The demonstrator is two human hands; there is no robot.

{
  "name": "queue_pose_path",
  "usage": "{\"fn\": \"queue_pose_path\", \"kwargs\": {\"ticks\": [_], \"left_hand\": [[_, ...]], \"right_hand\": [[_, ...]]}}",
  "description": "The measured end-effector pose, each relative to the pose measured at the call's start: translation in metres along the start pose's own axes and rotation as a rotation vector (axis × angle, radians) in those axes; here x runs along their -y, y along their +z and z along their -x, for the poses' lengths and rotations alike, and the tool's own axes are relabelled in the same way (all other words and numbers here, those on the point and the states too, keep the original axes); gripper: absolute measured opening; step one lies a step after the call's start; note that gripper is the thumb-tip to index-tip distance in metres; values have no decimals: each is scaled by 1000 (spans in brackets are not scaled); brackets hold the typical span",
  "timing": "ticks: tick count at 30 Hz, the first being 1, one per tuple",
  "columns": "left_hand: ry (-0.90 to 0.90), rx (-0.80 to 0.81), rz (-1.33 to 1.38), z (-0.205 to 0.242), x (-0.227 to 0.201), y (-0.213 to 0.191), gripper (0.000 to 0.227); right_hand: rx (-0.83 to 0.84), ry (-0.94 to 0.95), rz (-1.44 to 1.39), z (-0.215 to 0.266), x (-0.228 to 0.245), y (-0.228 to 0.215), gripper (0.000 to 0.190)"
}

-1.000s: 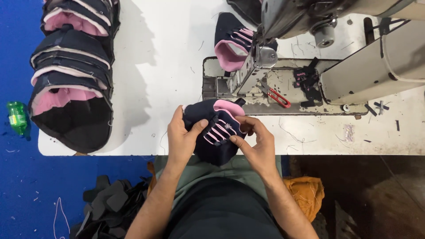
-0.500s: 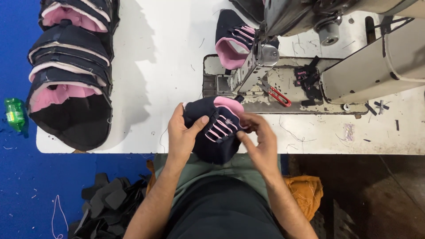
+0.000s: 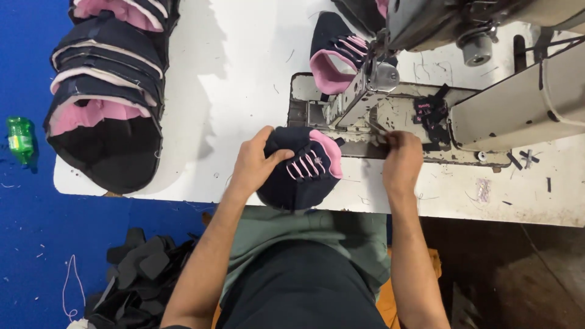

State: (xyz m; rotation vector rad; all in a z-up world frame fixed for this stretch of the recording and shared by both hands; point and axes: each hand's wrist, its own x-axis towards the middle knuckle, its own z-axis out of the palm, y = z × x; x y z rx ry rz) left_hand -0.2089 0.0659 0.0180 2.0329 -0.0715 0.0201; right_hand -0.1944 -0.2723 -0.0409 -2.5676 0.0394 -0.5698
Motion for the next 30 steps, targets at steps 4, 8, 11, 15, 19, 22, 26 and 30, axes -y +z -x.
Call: {"fn": "queue_pose_path", "kwargs": {"ticks": [4,8,11,15,19,22,26,30], "left_hand": [[247,-371,-358,22,-57,-14,50],[349,-402,-379,42,-62,7,44],[324,-267,-226,48,-59,25,41],[313,-251,-227,47,-62,33,41],[245,-234,-222,43,-60,35,32],[213,-224,-196,41,-54,37,24],[229,-257,-192,38,-46,38,17],[371,-304,-225,39,-41,37,12]], "right_hand": [[14,312,-801,27,27,-23,20],[294,432,-809,34,95,-35,26],[435,326,-664,33,128,-33,36],[452,241,-599,29,130,-28,32],[493,304,-705,34,120,-21,23],[494,307,-737,37,122,-19,22],[484,281,-712,39,125,-19,20],[508,275,-690,35,127,-27,20]]}}
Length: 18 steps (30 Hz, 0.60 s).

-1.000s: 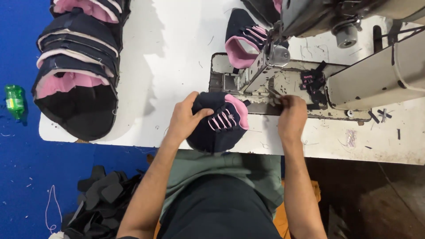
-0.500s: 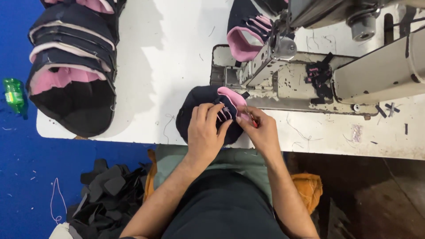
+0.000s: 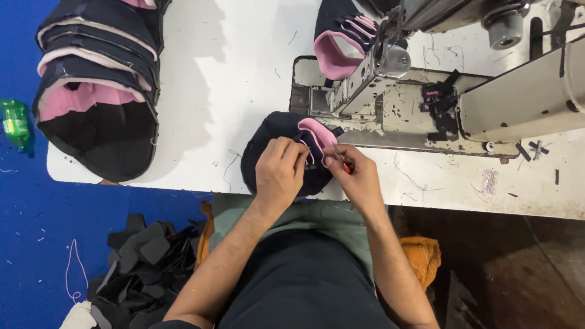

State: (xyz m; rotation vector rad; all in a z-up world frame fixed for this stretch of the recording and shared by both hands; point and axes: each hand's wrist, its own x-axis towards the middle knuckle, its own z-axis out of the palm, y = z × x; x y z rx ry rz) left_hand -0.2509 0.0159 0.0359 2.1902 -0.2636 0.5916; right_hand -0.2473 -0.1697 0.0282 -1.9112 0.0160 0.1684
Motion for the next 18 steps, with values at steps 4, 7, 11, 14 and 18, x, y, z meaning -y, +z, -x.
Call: {"fn": "queue_pose_path", "kwargs": {"ticks": [4,7,11,14,18], "left_hand": [[37,-67,44,7,12,3,13],[44,-79,49,10,15,2,13],[51,-91,53,11,16,2,13],[61,-97,38,14,18,3,15],[77,-115,15,16,20,4,17]], "right_hand": [[6,-164,107,10,8,-16,27],[-29,-256,345,16,28,-20,30],[-44,-321,579,16,61,-19,31],[-61,-467,763,12,67,-17,30],[-15,-569,930,4,74,-10,24]]}}
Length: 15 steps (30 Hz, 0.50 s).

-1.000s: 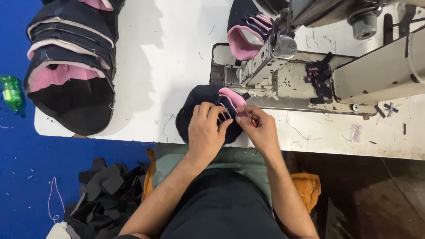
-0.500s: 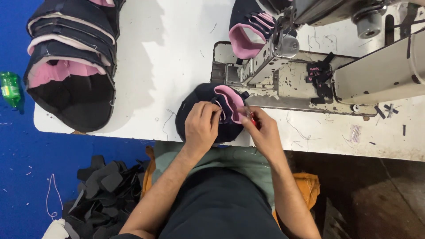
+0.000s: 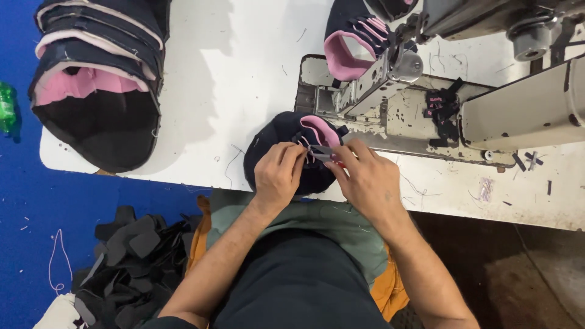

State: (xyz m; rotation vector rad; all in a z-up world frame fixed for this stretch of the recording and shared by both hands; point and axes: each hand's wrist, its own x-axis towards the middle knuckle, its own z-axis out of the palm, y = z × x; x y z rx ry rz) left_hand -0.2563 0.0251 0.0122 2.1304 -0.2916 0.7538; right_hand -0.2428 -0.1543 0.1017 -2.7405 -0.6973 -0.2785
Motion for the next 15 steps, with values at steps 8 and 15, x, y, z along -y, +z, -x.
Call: {"fn": "queue_pose_path", "kwargs": {"ticks": [8,15], "left_hand": [[61,23,-3,-1,0,-3,19],[102,47,6,0,2,-3,19]], "right_hand": [[0,-52,83,-4,1,11,19],[-45,-117,28,-2,-6,19,14]]}}
